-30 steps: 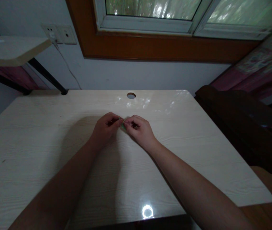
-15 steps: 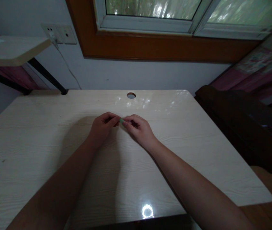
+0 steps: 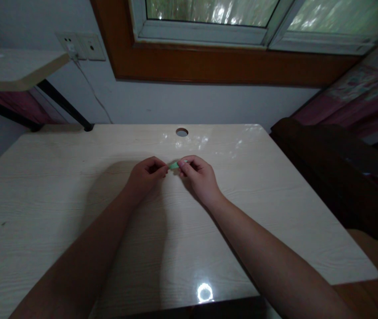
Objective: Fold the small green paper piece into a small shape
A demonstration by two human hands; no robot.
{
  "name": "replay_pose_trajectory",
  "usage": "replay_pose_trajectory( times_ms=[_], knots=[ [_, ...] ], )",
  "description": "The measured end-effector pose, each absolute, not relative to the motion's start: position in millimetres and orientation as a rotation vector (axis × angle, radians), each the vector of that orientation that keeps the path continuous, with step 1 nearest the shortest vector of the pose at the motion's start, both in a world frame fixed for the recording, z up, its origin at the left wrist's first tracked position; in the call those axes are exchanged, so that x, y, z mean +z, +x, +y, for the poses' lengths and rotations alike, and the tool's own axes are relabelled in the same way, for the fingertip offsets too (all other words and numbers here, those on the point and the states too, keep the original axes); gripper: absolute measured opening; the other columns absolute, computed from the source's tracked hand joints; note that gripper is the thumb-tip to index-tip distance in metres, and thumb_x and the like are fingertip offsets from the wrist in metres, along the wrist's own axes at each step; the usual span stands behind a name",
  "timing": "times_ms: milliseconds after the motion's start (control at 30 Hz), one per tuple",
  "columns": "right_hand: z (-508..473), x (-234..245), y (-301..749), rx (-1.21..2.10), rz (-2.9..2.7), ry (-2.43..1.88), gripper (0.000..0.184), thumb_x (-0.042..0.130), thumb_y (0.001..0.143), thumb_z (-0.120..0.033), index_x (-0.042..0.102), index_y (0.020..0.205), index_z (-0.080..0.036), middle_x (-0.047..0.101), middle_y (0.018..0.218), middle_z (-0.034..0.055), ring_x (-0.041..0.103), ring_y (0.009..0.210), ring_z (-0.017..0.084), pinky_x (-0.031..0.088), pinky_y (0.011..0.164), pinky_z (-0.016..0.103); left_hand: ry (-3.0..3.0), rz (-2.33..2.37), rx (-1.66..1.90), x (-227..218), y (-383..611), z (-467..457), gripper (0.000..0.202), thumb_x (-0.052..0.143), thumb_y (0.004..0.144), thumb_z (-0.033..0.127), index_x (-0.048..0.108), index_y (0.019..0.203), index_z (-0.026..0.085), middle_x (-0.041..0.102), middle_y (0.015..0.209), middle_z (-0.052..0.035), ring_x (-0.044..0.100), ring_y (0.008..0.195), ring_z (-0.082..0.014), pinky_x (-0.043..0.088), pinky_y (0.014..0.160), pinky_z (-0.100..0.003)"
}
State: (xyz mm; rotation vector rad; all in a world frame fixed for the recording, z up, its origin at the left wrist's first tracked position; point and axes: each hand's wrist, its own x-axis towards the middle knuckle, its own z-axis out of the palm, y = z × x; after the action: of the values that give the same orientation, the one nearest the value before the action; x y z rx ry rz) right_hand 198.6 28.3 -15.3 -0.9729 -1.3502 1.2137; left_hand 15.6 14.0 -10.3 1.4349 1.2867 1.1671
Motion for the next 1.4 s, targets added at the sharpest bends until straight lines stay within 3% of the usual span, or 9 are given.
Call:
replay_pose_trajectory(
  times_ms=[300,500,733,1400],
  knots=[
    [27.7,-21.7,199.0,1.214,-1.488,-0.933,0.021,0.071,0.085,-0.04,0.069,0.086,-0.02,0.066,0.075,0.0009,0.058,0.068,0.013,0.045,0.065,0.028,1.483,1.228,1.072,-7.7,17.7,12.4,0.022,0.074,0.078,0.038,0.069,0.08,0.017,0.071,0.074,-0.0021,0.064,0.071,-0.0155,0.049,0.07,-0.027],
    [30.1,-24.3,196.3,1.266,-1.339,-0.872,0.025,0.074,0.082,-0.037,0.065,0.101,-0.023,0.066,0.083,-0.0001,0.06,0.071,0.012,0.049,0.067,0.028,1.362,1.106,1.213,-16.1,18.1,16.6,0.026,0.078,0.076,0.035,0.067,0.091,0.017,0.074,0.081,-0.0026,0.069,0.074,-0.016,0.053,0.075,-0.029],
    [29.7,-24.3,197.3,1.233,-1.42,-0.89,0.022,0.074,0.081,-0.036,0.064,0.095,-0.022,0.066,0.077,-0.0009,0.063,0.071,0.014,0.051,0.069,0.03,1.367,0.961,1.283,-19.7,19.2,17.3,0.035,0.079,0.078,0.031,0.06,0.104,0.019,0.071,0.076,0.0008,0.07,0.07,-0.0141,0.054,0.07,-0.027],
    [27.8,-24.8,198.9,1.186,-1.516,-0.904,0.014,0.07,0.084,-0.032,0.065,0.091,-0.022,0.063,0.076,-0.0009,0.061,0.067,0.013,0.051,0.067,0.03,1.39,0.933,1.277,-21.0,22.0,12.4,0.03,0.076,0.082,0.027,0.05,0.097,0.021,0.069,0.081,0.0021,0.071,0.067,-0.0127,0.052,0.062,-0.023]
  ],
)
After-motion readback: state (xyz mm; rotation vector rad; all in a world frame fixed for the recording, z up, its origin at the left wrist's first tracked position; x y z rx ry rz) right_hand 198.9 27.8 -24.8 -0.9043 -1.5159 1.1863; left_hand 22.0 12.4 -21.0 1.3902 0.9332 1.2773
